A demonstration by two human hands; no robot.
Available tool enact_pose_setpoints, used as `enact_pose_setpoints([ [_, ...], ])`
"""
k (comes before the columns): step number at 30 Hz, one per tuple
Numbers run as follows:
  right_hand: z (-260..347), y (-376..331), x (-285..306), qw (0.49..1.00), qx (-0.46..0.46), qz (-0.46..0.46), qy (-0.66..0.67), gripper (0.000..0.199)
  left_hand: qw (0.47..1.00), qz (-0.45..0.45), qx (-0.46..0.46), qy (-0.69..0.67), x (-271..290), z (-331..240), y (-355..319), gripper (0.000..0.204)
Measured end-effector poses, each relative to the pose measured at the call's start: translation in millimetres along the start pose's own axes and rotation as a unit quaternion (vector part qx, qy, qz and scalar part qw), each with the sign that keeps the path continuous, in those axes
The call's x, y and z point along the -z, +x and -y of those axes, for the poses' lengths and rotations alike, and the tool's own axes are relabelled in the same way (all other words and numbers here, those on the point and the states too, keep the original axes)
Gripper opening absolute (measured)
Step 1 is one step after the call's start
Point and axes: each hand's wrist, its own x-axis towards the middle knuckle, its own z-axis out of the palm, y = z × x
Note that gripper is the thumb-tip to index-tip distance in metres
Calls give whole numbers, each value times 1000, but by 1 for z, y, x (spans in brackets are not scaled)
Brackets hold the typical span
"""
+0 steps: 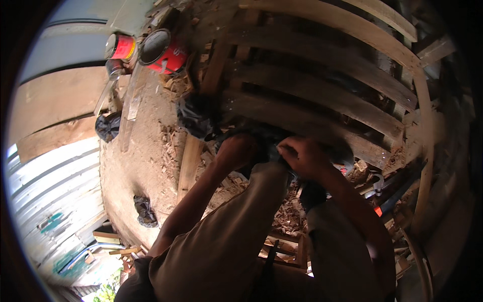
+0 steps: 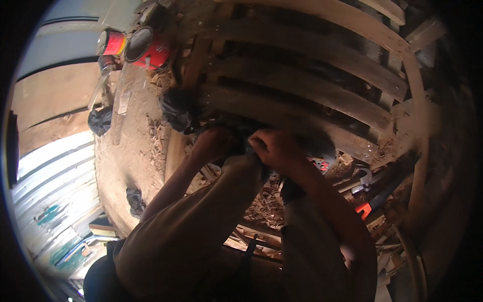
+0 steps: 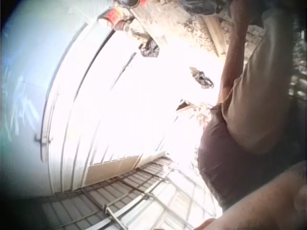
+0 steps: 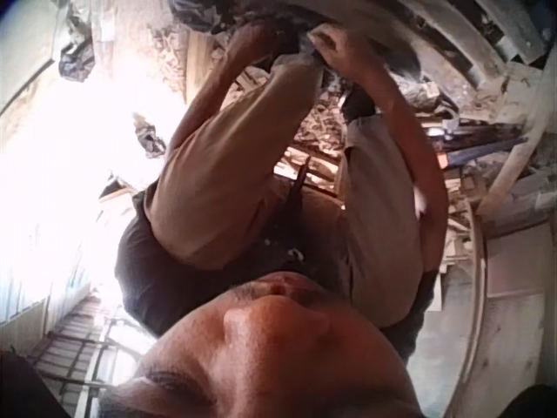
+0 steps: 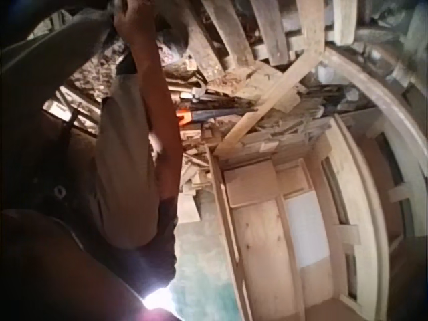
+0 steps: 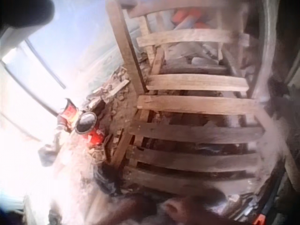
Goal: The person uses a hammer to pry apart and remove wooden slats from a wooden pallet. They repeatedly position the hammer under the slats, lever them loose, and pull them away from the frame.
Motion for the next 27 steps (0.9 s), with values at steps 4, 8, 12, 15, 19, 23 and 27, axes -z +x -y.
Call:
enact_pose_setpoints([
  [4, 1, -7, 17, 995, -68, -53, 43, 24, 971, -85, -3, -224, 16, -16, 13, 21],
  [8, -19, -12, 41, 993, -80, -84, 8, 26, 984, -100, -43, -138, 39, -23, 34, 19],
  [12, -29, -36, 75, 971, -55, -218, 83, 26, 982, -61, -74, -163, 37, -40, 36, 16],
  [15, -63, -71, 100, 865, -27, -470, 176, 30, 975, -58, -135, -168, 31, -62, 54, 12],
  [19, -113, -148, 167, 802, -241, -542, -78, 28, 949, -104, -250, -162, 46, -120, 91, 9],
  [23, -172, -220, 174, 836, -241, -454, -191, 22, 940, -85, -253, -211, 55, -153, 101, 9],
  [27, -168, -235, 165, 857, -310, -371, -177, 22, 953, -72, -245, -161, 50, -140, 94, 9],
])
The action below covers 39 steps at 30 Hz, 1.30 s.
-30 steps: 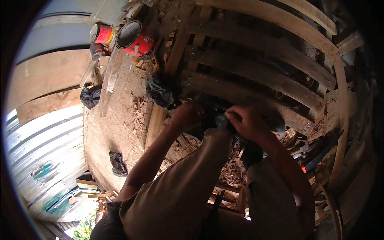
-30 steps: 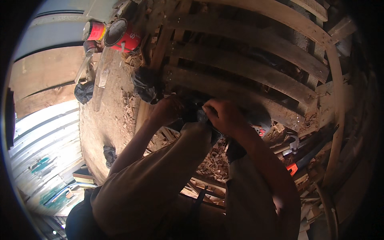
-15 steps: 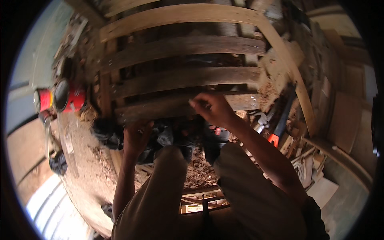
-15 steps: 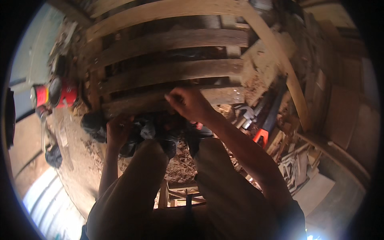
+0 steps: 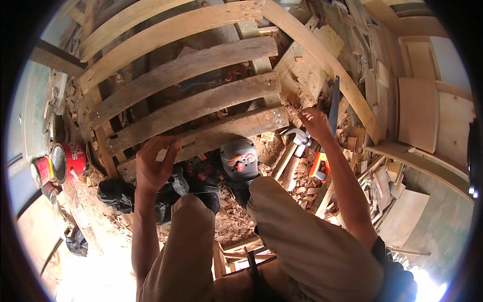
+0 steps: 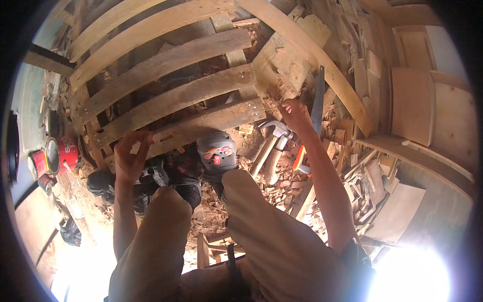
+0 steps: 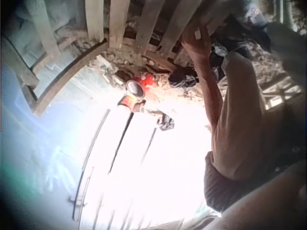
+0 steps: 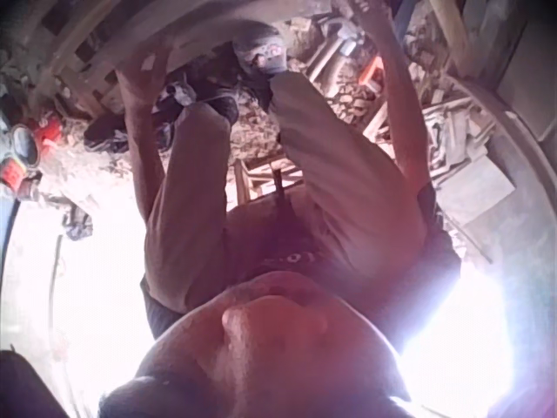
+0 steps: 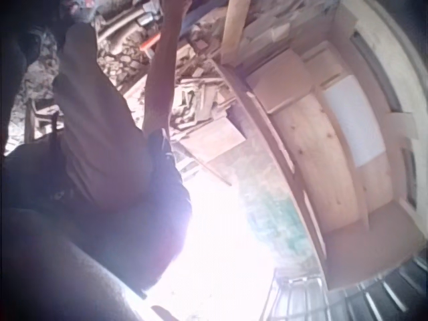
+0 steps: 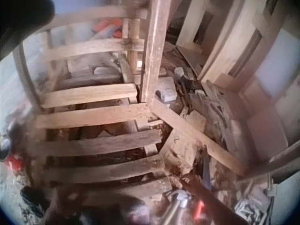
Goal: The person uses a hammer to pry apart and remove wooden slats from a wooden pallet. They repeatedly position the hammer under the slats, lever them loose, and pull them away from the frame.
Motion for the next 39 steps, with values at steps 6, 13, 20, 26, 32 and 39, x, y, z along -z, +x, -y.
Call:
enact_pose_setpoints([
  [6, 8, -44, -12, 990, 118, 4, -75, 44, 999, 49, 5, 12, -21, 0, -14, 9],
  [13, 28, -66, 11, 984, 60, 170, 11, 36, 997, 75, -1, -12, -38, -9, -15, 12],
  [20, -16, -75, -25, 1000, -6, -5, -15, 20, 995, 99, -16, -18, -43, -19, -10, 12],
  [26, -24, -60, -22, 983, 65, 38, -166, 16, 990, 136, 25, -35, -47, -27, -11, 11],
  [32, 23, -46, 18, 938, -204, 76, 271, 24, 992, 120, -4, -20, -46, -23, -14, 12],
  [39, 84, -31, 35, 800, -154, 120, 567, 27, 992, 120, 1, -40, -46, -28, -8, 14],
])
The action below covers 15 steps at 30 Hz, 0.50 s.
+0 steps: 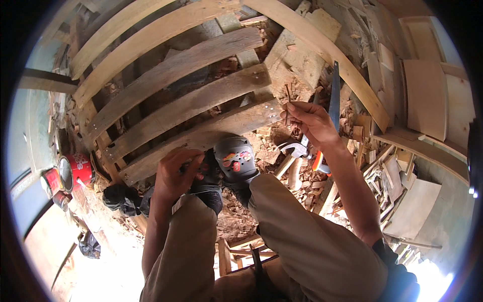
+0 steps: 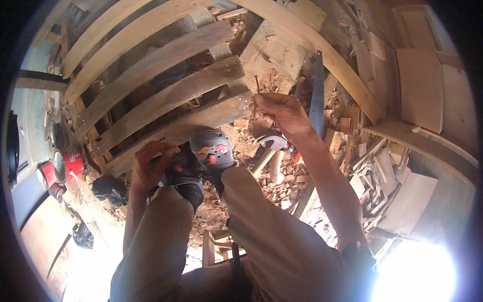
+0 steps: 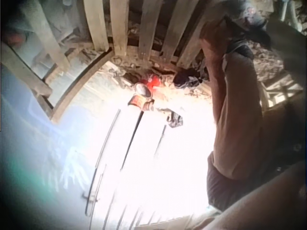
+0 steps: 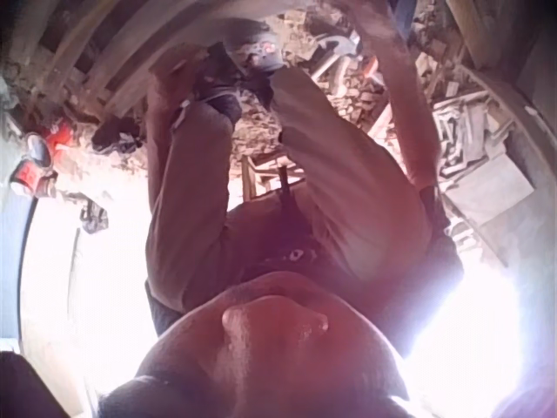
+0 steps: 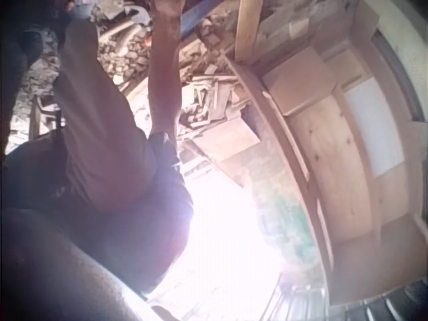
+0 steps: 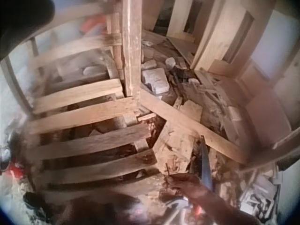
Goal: The person uses a hammer to pry apart and remove wooden slats from a wooden pallet. They repeatedly position the hammer under the slats, lever them loose, and pull them away from the frame.
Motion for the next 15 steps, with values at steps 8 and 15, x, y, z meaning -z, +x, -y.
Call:
enact_pose_setpoints([
  [8, 13, 5, -79, 997, 15, 79, 11, 29, 950, 49, 183, -246, -10, -35, 26, 25],
  [15, 8, 18, -136, 992, 55, 116, 17, 27, 947, 14, 137, -291, -12, -38, 42, 24],
])
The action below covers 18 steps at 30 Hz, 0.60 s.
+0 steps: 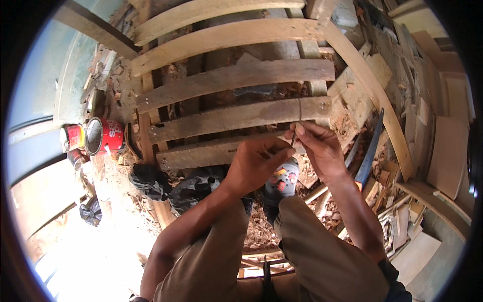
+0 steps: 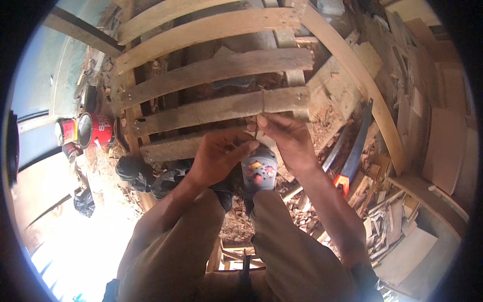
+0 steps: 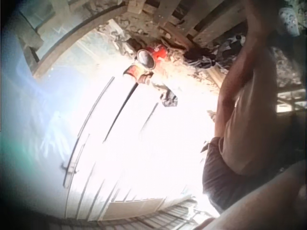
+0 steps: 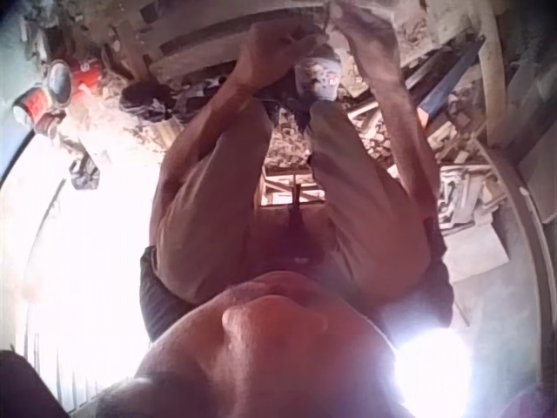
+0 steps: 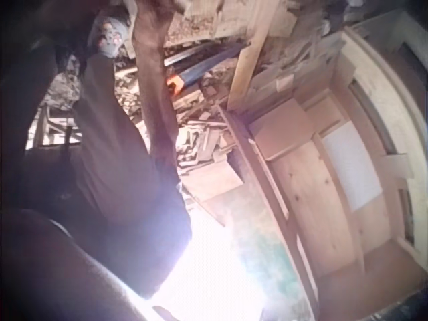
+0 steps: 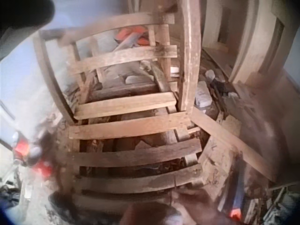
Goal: The person uses a hammer to pry apart and remove wooden slats from a wooden pallet. They repeatedly position the hammer under the slats, lever them loose, and pull them away from the frame.
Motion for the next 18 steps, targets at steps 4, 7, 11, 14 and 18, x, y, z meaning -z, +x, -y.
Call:
enact_pose_setpoints([
  [4, -6, 3, -11, 993, 28, -29, -108, 25, 996, -42, 3, 76, 17, 6, -6, 21],
  [7, -4, 7, -19, 881, 260, -99, -384, 36, 991, -66, 31, 112, 30, 4, -8, 23],
  [11, 24, 23, -18, 658, 398, 65, -636, 45, 994, -52, 10, 95, 43, 2, 1, 21],
  [14, 36, 39, 3, 653, 392, 134, -634, 44, 991, -7, -1, 131, 53, -18, 18, 19],
  [18, 44, 63, 13, 745, 355, 106, -555, 38, 971, 15, -145, 188, 91, -41, 70, 17],
])
